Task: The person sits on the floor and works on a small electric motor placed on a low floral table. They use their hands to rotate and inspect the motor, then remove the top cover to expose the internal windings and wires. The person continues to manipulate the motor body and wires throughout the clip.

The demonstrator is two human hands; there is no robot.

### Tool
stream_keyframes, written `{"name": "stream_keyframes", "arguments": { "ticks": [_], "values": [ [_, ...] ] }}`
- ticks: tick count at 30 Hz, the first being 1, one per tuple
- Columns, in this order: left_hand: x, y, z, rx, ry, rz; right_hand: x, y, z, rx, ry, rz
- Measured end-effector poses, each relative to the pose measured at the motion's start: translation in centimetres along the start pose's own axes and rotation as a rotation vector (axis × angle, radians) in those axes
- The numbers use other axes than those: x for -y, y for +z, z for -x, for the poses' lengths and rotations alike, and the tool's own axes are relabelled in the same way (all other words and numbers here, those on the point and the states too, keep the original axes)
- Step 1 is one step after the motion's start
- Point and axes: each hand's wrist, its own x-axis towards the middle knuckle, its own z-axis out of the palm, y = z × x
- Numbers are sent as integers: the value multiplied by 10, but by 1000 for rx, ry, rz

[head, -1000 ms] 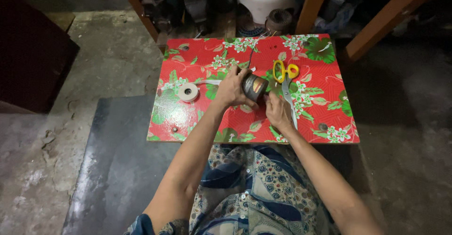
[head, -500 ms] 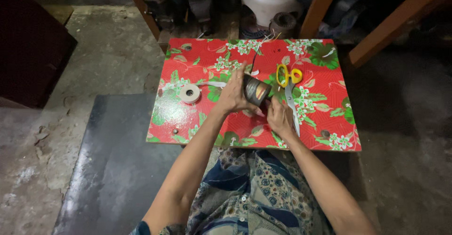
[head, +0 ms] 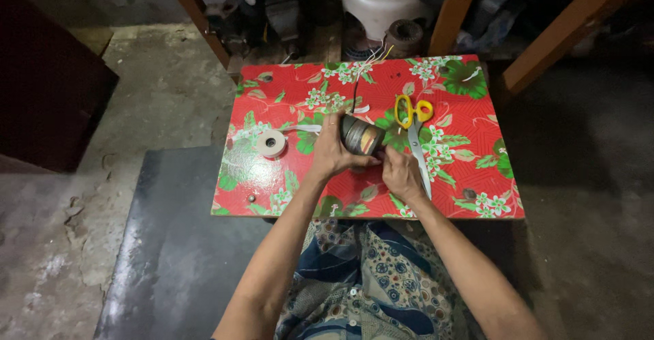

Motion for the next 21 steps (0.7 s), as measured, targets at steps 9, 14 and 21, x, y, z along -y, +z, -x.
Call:
{"name": "stream_keyframes", "arguments": {
  "ticks": [9, 14, 21],
  "values": [
    [1, 5, 12, -55, -15, 15, -3, 3, 1, 26, -17, 66],
    [2, 24, 12, -71, -175, -200, -1, -4, -3, 18, 87, -42],
    [-5, 37, 18, -163, -139, -257, -8, 3, -2, -12, 100, -55]
  ]
}}
